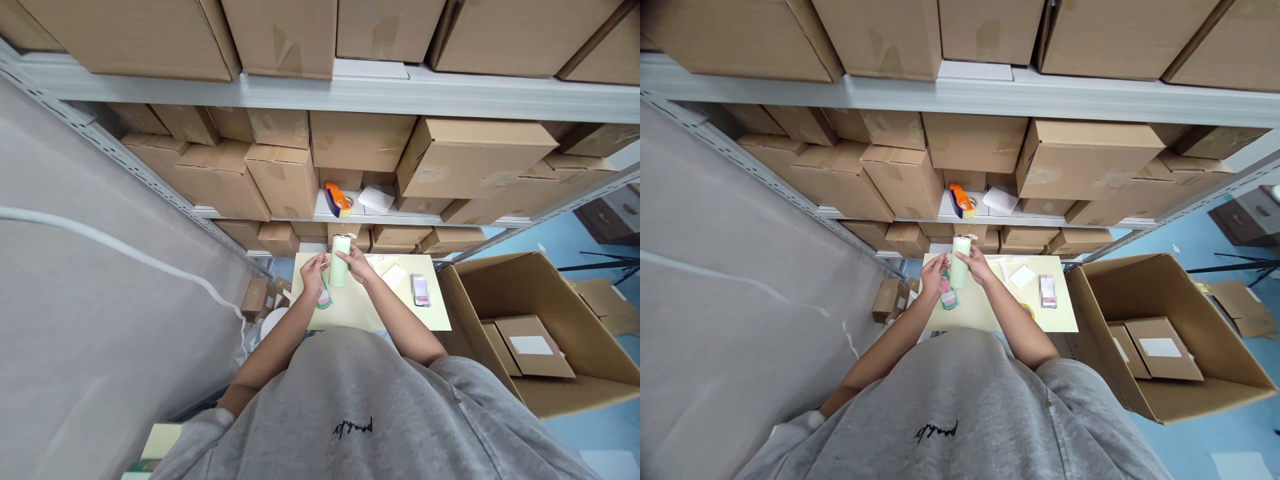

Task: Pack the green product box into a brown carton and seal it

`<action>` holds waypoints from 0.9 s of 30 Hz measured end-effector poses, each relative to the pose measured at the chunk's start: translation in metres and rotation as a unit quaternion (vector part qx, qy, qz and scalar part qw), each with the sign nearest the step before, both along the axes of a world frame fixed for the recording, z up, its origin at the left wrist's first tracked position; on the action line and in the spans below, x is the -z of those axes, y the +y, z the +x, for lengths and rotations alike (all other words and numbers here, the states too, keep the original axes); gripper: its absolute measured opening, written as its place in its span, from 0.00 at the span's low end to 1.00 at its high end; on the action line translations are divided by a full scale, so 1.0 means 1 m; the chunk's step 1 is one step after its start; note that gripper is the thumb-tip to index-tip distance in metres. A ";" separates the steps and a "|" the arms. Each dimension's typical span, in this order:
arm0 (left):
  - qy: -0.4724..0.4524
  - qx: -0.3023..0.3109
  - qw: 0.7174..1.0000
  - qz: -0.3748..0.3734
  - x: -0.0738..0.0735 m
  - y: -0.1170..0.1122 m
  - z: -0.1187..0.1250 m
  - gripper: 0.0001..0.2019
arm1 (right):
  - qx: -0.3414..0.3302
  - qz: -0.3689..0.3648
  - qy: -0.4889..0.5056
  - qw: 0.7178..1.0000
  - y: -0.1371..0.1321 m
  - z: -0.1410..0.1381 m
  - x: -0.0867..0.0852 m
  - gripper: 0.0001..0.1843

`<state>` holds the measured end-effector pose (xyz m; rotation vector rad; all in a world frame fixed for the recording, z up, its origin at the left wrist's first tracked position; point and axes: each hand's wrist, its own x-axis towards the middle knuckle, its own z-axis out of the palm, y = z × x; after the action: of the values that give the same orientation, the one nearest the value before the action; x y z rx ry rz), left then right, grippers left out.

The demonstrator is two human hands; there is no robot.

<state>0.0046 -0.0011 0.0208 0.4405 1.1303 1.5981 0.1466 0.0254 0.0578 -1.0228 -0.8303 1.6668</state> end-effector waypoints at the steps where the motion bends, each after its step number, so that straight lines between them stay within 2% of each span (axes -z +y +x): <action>1: -0.004 0.003 1.000 0.002 0.000 0.000 0.000 0.19 | 0.000 0.000 -0.001 1.000 0.000 0.000 0.000 0.36; 9: -0.029 0.001 0.999 -0.029 0.005 0.001 0.000 0.19 | 0.006 -0.002 -0.011 1.000 0.002 0.000 -0.001 0.36; 18: -0.037 0.003 0.998 -0.056 -0.001 0.001 -0.001 0.22 | 0.007 0.001 -0.012 1.000 0.004 0.001 0.001 0.34; 27: -0.017 0.029 0.999 -0.024 0.000 0.002 -0.001 0.20 | 0.019 -0.005 -0.010 1.000 0.006 0.000 0.002 0.35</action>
<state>0.0038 0.0013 0.0208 0.4103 1.1178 1.5196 0.1468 0.0310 0.0562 -1.0579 -0.8113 1.6328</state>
